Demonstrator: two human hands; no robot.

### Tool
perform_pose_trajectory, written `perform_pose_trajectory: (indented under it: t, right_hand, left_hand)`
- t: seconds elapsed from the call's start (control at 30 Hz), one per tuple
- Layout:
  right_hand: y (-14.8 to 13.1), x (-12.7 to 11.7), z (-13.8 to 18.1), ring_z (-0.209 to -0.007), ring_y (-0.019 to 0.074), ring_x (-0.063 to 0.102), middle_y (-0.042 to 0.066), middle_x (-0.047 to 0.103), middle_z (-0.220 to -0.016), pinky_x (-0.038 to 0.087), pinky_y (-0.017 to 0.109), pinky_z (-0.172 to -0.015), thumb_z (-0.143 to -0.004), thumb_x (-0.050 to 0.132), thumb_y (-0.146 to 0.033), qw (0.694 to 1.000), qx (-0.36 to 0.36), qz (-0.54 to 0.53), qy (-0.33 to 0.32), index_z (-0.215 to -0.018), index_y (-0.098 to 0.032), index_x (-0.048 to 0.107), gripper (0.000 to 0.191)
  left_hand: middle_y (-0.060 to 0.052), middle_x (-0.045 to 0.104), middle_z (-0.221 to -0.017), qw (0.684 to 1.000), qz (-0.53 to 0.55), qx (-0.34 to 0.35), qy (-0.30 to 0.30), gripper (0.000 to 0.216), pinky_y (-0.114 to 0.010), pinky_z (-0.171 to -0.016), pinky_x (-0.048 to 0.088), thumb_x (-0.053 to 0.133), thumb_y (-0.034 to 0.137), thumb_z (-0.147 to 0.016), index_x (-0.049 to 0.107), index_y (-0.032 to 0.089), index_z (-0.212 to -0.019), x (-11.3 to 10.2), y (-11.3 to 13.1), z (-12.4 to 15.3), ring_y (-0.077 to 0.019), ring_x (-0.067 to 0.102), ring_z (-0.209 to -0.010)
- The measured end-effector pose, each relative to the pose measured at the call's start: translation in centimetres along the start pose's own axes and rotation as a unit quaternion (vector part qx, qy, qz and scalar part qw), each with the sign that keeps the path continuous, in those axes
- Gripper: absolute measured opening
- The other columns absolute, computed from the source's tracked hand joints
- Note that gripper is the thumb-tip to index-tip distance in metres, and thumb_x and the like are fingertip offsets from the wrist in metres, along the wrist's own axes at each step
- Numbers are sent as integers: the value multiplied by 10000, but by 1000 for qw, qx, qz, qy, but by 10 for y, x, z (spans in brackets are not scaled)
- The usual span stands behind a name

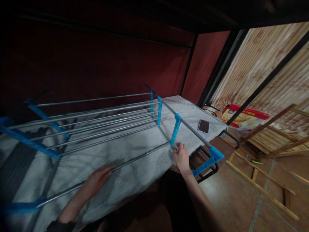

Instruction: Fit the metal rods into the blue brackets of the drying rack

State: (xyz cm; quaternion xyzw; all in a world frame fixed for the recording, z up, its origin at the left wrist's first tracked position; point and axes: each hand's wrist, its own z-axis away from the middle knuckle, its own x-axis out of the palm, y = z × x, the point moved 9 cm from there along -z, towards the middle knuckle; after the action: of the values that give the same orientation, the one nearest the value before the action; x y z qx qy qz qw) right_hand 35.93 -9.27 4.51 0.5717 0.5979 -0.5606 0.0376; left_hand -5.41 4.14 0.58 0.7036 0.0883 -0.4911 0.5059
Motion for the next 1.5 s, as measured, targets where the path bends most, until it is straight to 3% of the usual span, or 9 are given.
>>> perform_pose_trajectory:
  t: [0.03, 0.1, 0.17, 0.27, 0.73, 1.5]
  right_hand:
    - [13, 0, -4, -967, 249, 634, 118, 670, -1040, 506, 395, -918, -854, 485, -187, 1000, 13, -1, 10, -1078, -169, 649, 279]
    - [27, 18, -12, -934, 226, 635, 101, 672, -1011, 507, 351, -879, -806, 500, -132, 999, 28, 2, -43, -1060, -169, 652, 298]
    - [29, 37, -17, -891, 195, 628, 81, 668, -972, 488, 292, -826, -794, 509, -102, 994, 40, 31, -100, -1015, -171, 653, 272]
    - [26, 48, -20, -851, 174, 609, 82, 656, -948, 453, 255, -781, -815, 521, -100, 988, 55, 82, -118, -960, -160, 652, 205]
    - [30, 51, -30, -789, 166, 595, 99, 675, -908, 407, 244, -699, -822, 500, -80, 983, 67, 109, -129, -922, -135, 702, 232]
    - [28, 52, -32, -788, 168, 601, 83, 667, -878, 425, 244, -703, -804, 505, -89, 984, 77, 96, -130, -866, -146, 686, 200]
  left_hand:
    - [-102, 769, -1152, 1000, 3, -1, 0, 432, -410, -976, 577, 453, 365, -876, 765, 224, -1140, 1, -1, 0, -284, 724, -1071]
    - [-108, 769, -1152, 1000, 9, -2, -1, 431, -424, -991, 567, 460, 371, -873, 768, 222, -1135, 1, -1, -1, -295, 722, -1077]
    - [-114, 769, -1154, 1000, 12, -7, 0, 432, -439, -1016, 551, 465, 374, -870, 772, 215, -1130, 1, -1, -2, -302, 717, -1089]
    - [-126, 765, -1164, 1000, 14, -20, -2, 449, -459, -1053, 525, 462, 375, -865, 772, 197, -1137, 0, -1, -3, -309, 706, -1119]
    - [-110, 767, -1162, 999, 33, -41, -10, 445, -452, -1060, 512, 481, 385, -834, 780, 220, -1121, 1, -4, -2, -304, 701, -1117]
    - [-118, 767, -1161, 997, 42, -50, -29, 465, -467, -1071, 501, 478, 420, -812, 777, 212, -1100, 2, 0, -4, -321, 693, -1125]
